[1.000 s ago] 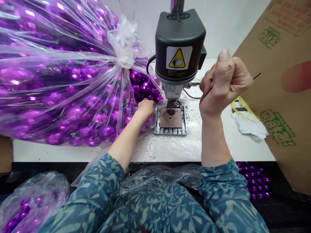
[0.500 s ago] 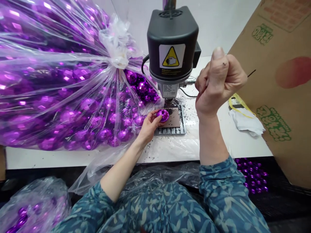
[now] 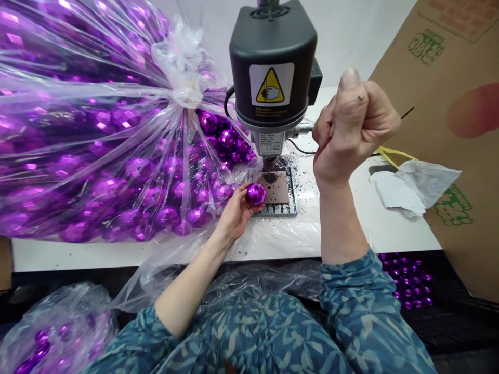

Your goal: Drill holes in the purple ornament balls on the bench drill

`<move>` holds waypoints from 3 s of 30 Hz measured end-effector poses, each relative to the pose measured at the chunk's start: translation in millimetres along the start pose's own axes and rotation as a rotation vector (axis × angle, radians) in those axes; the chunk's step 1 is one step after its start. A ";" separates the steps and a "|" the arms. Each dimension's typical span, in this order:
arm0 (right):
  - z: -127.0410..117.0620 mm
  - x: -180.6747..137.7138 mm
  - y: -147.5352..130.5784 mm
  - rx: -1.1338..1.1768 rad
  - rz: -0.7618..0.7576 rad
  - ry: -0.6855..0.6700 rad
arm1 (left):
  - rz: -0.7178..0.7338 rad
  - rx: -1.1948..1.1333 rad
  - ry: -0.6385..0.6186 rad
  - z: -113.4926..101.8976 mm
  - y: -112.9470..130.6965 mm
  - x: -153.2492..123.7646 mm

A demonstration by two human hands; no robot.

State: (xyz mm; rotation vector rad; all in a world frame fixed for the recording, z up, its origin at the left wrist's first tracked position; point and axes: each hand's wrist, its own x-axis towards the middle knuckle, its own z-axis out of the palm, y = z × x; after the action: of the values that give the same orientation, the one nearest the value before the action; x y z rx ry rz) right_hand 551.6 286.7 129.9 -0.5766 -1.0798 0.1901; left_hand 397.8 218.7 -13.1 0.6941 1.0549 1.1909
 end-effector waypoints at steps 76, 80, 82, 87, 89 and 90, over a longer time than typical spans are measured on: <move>21.7 39.2 9.8 0.066 0.038 -0.007 | 0.523 0.551 -0.001 4.6 -43.3 66.6; 20.3 36.8 12.4 0.063 -0.002 -0.027 | 0.538 0.563 -0.016 3.9 -41.1 67.5; 17.8 30.5 8.5 0.063 -0.044 -0.019 | 0.550 0.568 -0.004 4.6 -41.0 66.8; 4.3 1.5 -6.8 0.018 -0.040 0.048 | 0.575 0.604 -0.001 6.3 -39.6 63.8; -2.7 -9.8 -9.0 0.011 0.010 0.062 | 0.581 0.612 -0.003 7.1 -38.4 62.7; -6.0 -14.4 -8.8 0.020 0.029 0.060 | 0.582 0.613 -0.001 7.4 -37.9 62.2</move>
State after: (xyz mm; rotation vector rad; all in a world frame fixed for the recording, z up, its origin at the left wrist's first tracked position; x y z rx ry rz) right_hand 548.9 271.2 121.4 -0.5765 -1.0108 0.2075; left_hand 420.9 269.0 -61.0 1.5578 1.2739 1.3509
